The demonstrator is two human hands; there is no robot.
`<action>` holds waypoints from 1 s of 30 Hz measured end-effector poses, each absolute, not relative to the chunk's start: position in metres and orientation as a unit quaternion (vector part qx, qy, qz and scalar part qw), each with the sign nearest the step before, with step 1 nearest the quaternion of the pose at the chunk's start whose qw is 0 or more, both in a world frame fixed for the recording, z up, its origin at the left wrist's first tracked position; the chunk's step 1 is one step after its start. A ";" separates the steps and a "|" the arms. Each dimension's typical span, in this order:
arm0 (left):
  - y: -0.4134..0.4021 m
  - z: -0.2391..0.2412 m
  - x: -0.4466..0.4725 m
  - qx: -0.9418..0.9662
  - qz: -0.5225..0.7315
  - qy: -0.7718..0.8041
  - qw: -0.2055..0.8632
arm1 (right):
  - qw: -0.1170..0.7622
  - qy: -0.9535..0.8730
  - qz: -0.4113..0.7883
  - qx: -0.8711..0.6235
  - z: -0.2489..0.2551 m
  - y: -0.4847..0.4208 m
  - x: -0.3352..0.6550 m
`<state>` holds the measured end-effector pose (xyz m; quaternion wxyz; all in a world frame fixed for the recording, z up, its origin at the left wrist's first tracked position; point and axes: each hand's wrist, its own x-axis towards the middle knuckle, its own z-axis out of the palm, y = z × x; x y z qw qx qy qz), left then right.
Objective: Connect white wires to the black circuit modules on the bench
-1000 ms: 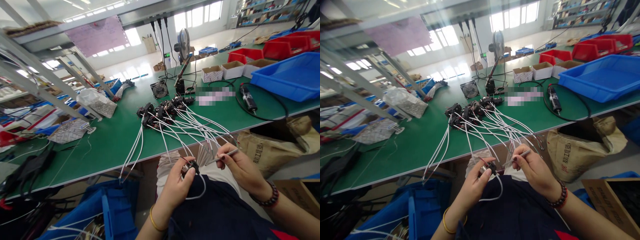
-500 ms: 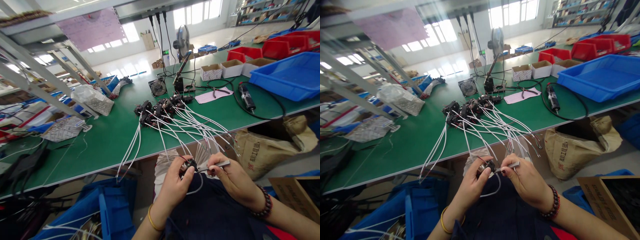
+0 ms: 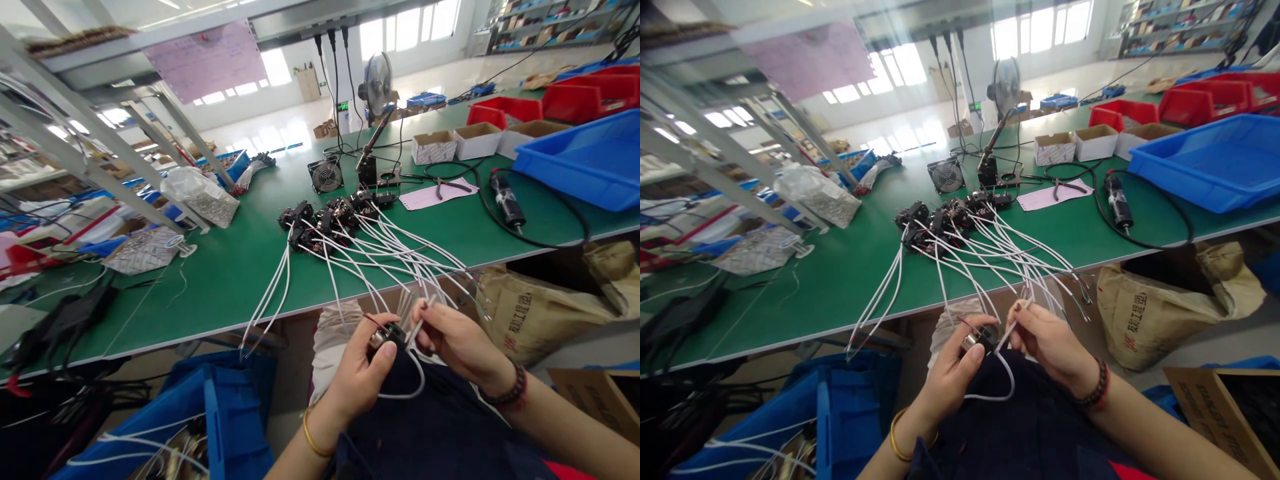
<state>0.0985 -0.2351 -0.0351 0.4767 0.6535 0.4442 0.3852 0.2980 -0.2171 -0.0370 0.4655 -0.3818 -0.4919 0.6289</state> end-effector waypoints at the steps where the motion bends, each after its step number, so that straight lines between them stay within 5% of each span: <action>1: -0.236 -0.035 0.098 0.653 0.392 0.423 0.490 | 0.459 -0.476 0.647 -0.380 -0.040 -0.214 0.296; 7: -0.236 -0.036 0.097 0.654 0.385 0.467 0.454 | 0.515 -0.475 0.605 -0.379 -0.042 -0.221 0.303; 14: -0.237 -0.033 0.099 0.672 0.372 0.504 0.395 | 0.514 -0.731 0.293 -0.339 -0.031 -0.240 0.309; 21: -0.241 -0.041 0.097 0.660 0.409 0.428 0.462 | 0.481 -0.526 0.587 -0.384 -0.047 -0.218 0.289; 26: -0.239 -0.039 0.097 0.654 0.396 0.474 0.437 | 0.538 -0.522 0.535 -0.389 -0.050 -0.224 0.297; 30: -0.239 -0.035 0.099 0.663 0.389 0.500 0.399 | 0.549 -0.650 0.378 -0.366 -0.040 -0.236 0.307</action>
